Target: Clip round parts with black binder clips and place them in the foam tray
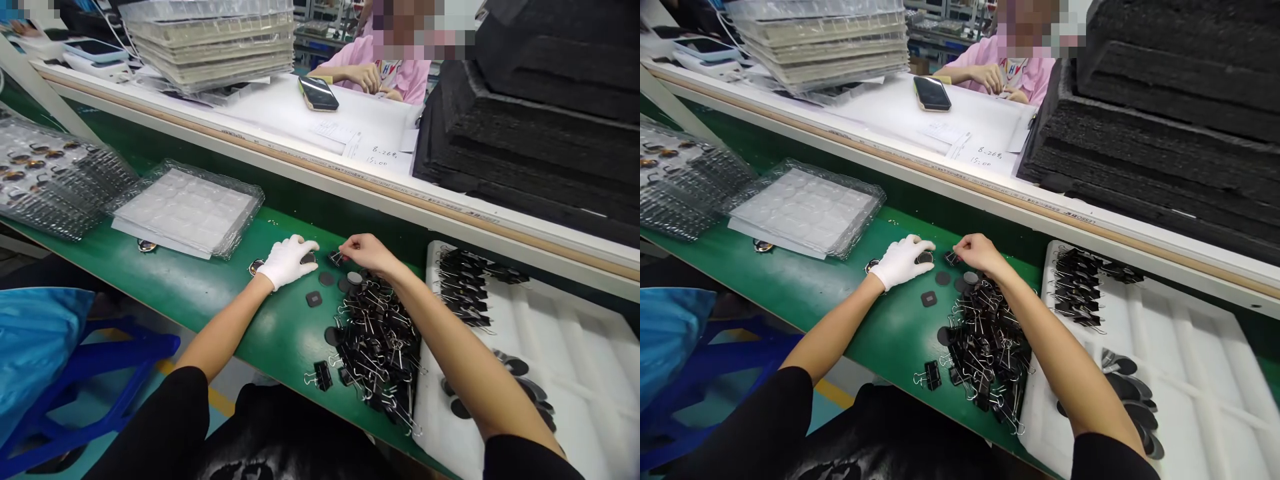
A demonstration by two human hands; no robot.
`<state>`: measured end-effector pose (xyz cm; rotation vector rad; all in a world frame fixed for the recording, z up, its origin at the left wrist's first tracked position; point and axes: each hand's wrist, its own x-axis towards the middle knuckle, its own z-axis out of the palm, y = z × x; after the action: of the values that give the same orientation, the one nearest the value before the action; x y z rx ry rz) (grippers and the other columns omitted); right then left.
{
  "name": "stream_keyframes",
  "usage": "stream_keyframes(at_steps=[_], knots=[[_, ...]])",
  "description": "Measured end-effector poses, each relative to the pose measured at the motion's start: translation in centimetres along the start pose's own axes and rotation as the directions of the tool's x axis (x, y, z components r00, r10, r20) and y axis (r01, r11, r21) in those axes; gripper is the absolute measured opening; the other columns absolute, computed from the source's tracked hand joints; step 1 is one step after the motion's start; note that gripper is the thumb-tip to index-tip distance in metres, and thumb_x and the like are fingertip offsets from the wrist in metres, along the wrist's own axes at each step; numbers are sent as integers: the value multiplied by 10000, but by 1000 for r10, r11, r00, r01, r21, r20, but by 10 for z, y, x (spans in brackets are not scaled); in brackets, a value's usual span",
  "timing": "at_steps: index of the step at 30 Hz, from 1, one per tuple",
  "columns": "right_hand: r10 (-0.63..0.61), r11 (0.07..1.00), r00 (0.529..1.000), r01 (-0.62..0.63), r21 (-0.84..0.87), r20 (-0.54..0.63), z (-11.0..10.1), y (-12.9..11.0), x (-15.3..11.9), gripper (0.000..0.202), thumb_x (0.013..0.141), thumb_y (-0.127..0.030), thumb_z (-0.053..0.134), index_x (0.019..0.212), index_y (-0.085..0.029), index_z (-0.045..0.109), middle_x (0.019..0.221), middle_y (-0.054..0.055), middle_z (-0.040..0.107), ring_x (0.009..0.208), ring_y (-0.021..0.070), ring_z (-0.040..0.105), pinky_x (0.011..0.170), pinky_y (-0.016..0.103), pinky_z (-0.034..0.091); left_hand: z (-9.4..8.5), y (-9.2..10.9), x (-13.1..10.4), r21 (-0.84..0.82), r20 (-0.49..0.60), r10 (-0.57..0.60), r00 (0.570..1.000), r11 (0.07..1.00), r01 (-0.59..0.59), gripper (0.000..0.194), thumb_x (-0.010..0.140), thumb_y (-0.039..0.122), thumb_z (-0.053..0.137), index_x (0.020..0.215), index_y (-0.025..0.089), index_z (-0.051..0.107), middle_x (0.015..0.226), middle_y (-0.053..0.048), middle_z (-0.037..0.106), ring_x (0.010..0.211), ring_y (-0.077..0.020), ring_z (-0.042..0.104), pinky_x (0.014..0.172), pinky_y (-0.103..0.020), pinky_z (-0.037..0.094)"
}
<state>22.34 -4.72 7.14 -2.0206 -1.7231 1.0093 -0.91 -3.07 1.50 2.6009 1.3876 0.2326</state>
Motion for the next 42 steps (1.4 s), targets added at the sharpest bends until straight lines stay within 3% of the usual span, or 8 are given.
stream_keyframes(at_steps=[4, 6, 10, 13, 19, 24, 31, 42], knots=[[84, 995, 996, -85, -49, -33, 20, 0, 27, 168, 908, -231, 635, 768, -194, 722, 778, 71, 784, 856, 207, 722, 699, 271, 494, -1, -1, -1, -40, 10, -9, 1000, 999, 9, 215, 983, 416, 558, 958, 279, 723, 1250, -41, 632, 1033, -253, 635, 873, -379, 473], [100, 993, 995, -100, -57, 2, 29, 0, 33, 196, 903, -246, 648, 726, -200, 716, 730, 64, 777, 815, 203, 728, 681, 267, 503, 0, 1, -1, -76, 12, -64, 998, 995, 65, 189, 958, 384, 584, 1031, 258, 703, 1235, -59, 641, 1028, -248, 647, 870, -367, 490], [101, 992, 994, -97, -85, 48, 34, 0, 36, 248, 919, -287, 652, 685, -213, 688, 695, 51, 770, 781, 188, 729, 691, 258, 518, 4, 7, 3, -99, -4, -145, 989, 985, 144, 458, 955, 470, 587, 1345, 229, 584, 1264, -97, 648, 1102, -276, 648, 897, -375, 501], [100, 987, 993, -92, -129, 61, 30, -1, 35, 281, 934, -355, 658, 688, -220, 674, 695, 55, 761, 782, 202, 724, 690, 269, 517, 7, 10, 7, -56, 17, -211, 977, 976, 211, 379, 988, 433, 538, 1296, 229, 621, 1217, -97, 671, 1133, -286, 633, 933, -384, 479], [35, 976, 989, -66, -208, -145, 26, -12, 43, 399, 1042, -497, 435, 1165, -191, 659, 1166, 178, 711, 1144, 333, 649, 962, 429, 494, 1, 6, 0, 48, 56, -169, 984, 985, 166, 741, 861, 673, 665, 1410, 187, 554, 1311, -164, 621, 1166, -355, 581, 932, -441, 448], [33, 969, 974, -87, -233, -223, 43, -24, 65, 405, 1061, -399, 313, 1263, -194, 598, 1333, 207, 573, 1303, 399, 509, 1073, 597, 400, -5, 6, 2, 145, 115, -119, 986, 984, 101, 480, 934, 560, 626, 1226, 182, 674, 1173, -146, 662, 1103, -335, 608, 893, -433, 432], [25, 962, 963, -96, -255, -269, 71, -4, 83, 474, 1058, -447, 237, 1347, -215, 532, 1488, 190, 432, 1433, 383, 329, 1141, 652, 276, -1, 3, 9, 136, 119, -89, 989, 988, 73, 476, 917, 558, 627, 1165, 157, 696, 1096, -146, 682, 1028, -334, 654, 823, -415, 464], [45, 952, 935, -147, -270, -352, 77, 9, 90, 407, 1054, -416, 259, 1266, -191, 524, 1434, 200, 459, 1397, 373, 355, 1129, 641, 269, 8, 12, 20, 9, 111, -97, 989, 995, 97, 446, 903, 529, 663, 1175, 177, 684, 1094, -118, 680, 1029, -298, 678, 837, -379, 480]])
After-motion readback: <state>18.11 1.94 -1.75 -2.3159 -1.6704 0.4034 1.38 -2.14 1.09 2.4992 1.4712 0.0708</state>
